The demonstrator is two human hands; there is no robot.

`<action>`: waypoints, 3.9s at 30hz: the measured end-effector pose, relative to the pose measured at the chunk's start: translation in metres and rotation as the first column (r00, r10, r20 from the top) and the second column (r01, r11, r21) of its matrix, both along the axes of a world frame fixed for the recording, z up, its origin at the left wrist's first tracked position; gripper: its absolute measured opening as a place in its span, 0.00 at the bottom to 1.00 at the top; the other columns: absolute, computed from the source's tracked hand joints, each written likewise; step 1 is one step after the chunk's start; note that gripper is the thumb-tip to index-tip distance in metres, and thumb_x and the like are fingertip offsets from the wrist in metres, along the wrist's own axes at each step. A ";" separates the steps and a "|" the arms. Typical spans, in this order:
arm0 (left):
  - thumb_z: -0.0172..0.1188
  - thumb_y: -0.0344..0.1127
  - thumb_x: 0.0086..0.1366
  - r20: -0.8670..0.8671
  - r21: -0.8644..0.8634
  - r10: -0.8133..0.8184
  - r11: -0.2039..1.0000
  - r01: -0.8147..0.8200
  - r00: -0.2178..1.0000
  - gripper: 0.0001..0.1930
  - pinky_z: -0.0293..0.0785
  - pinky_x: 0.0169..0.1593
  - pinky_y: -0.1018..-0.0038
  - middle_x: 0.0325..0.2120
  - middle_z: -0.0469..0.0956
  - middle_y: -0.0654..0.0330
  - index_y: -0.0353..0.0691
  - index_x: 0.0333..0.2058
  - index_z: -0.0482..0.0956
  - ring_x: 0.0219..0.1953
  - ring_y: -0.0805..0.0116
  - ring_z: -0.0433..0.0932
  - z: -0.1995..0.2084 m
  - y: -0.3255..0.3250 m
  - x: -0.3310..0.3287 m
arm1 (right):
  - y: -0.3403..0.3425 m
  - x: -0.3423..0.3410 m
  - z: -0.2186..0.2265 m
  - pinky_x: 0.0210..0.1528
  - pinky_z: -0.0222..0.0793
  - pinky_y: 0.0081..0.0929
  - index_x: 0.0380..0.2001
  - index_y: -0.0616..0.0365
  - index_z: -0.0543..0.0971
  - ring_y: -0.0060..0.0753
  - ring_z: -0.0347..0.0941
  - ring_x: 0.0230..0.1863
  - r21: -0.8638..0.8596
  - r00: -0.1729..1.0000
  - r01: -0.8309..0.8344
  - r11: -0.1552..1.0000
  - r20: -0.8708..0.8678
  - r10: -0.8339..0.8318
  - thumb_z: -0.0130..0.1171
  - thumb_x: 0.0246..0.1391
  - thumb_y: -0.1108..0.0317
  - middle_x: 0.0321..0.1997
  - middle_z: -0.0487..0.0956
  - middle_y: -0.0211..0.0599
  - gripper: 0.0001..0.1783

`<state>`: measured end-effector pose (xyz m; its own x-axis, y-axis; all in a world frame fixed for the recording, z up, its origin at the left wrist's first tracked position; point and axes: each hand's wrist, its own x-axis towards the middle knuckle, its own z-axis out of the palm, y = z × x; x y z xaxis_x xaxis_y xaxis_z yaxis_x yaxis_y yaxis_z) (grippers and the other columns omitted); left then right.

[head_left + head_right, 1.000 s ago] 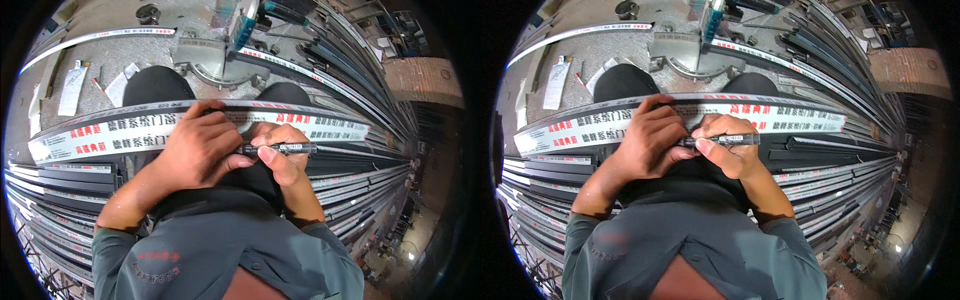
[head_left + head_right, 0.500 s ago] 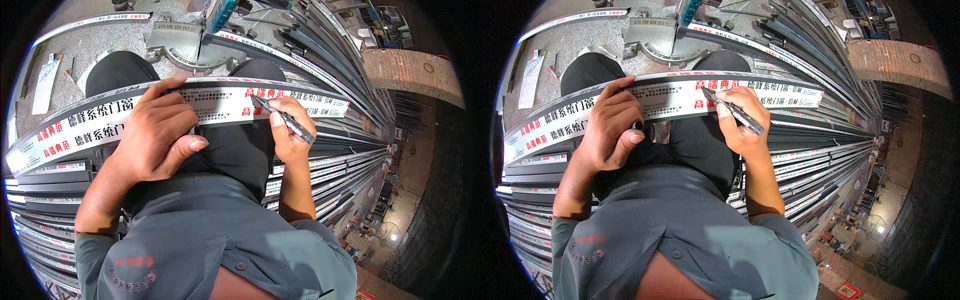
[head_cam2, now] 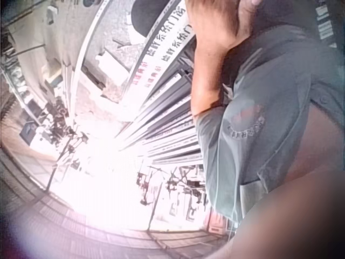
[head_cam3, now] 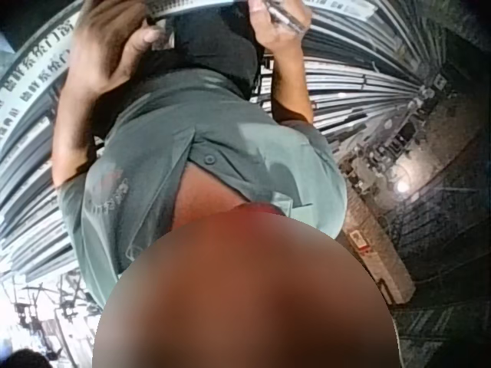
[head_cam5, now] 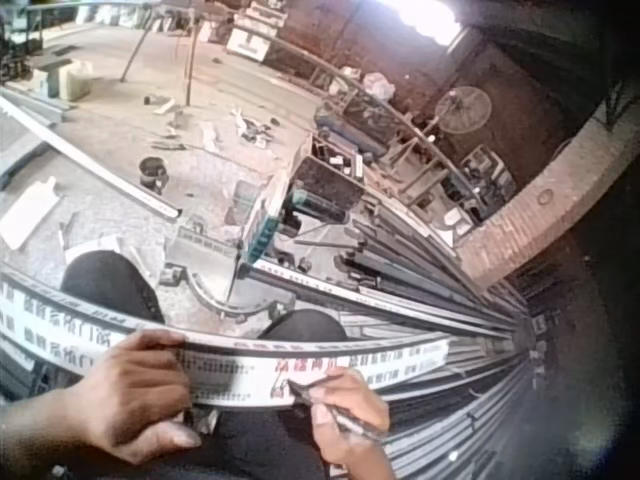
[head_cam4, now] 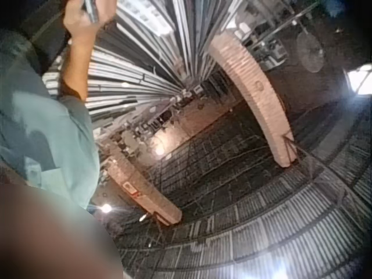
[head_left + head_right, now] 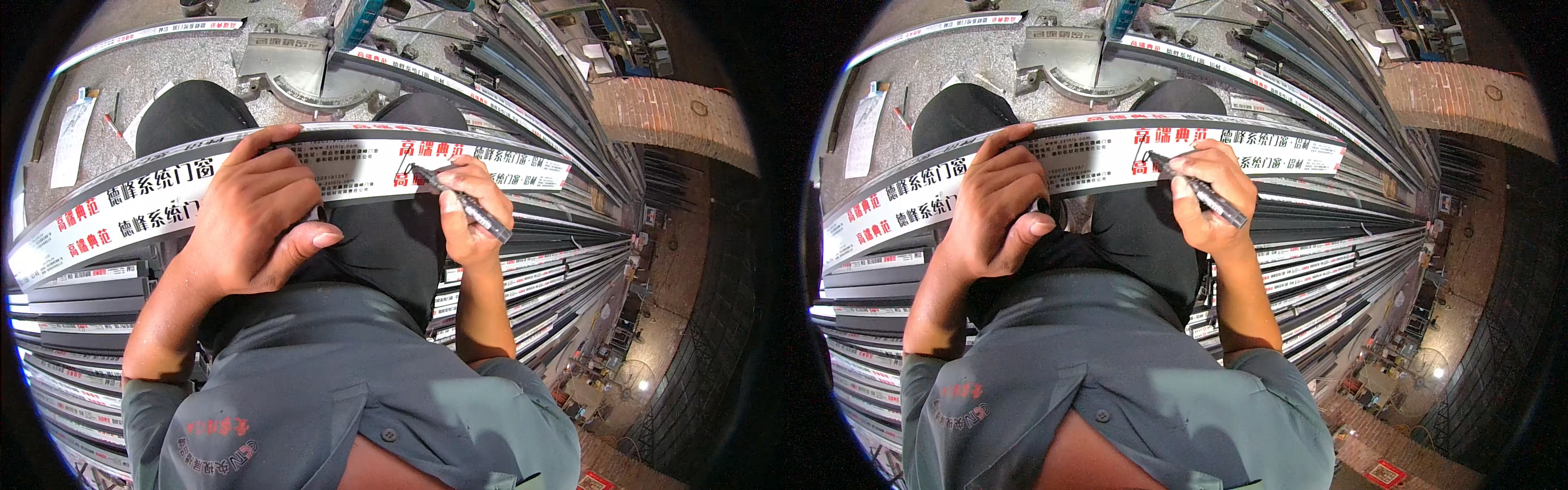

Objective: The person measures and marks metal profiles with a tape measure and marker, then uses a miter saw to cut them to length. The cut pieces are labeled and stacked nearby.

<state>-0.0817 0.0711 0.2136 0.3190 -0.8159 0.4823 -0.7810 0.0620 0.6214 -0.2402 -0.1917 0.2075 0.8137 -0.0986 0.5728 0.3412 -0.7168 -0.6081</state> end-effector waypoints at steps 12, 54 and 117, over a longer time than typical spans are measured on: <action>0.63 0.56 0.64 0.047 0.000 -0.005 1.000 0.005 0.999 0.25 0.69 0.63 0.51 0.20 0.69 0.58 0.39 0.23 0.71 0.30 0.53 0.74 0.001 -0.002 0.000 | -0.007 -0.011 -0.003 0.58 0.73 0.51 0.34 0.63 0.79 0.41 0.82 0.33 0.018 0.998 -0.011 1.000 -0.065 0.012 0.60 0.50 0.79 0.30 0.84 0.44 0.06; 0.79 0.67 0.35 0.255 0.444 0.547 0.666 -0.599 0.797 0.49 0.72 0.54 0.57 0.44 0.80 0.51 0.38 0.51 0.76 0.50 0.51 0.79 -0.009 0.197 0.041 | 0.043 0.088 -0.020 0.69 0.68 0.54 0.57 0.78 0.68 0.22 0.62 0.24 0.450 0.996 -0.084 0.889 0.053 0.068 0.43 0.76 0.70 0.29 0.75 0.42 0.18; 0.69 0.63 0.61 -0.602 0.310 0.616 0.767 -0.561 0.508 0.58 0.51 0.76 0.54 0.70 0.55 0.31 0.28 0.73 0.49 0.75 0.38 0.54 -0.086 0.087 -0.035 | -0.130 -0.022 -0.065 0.69 0.61 0.34 0.62 0.64 0.68 0.36 0.71 0.64 -0.048 0.686 0.648 0.761 -0.398 -0.609 0.57 0.72 0.59 0.63 0.78 0.48 0.25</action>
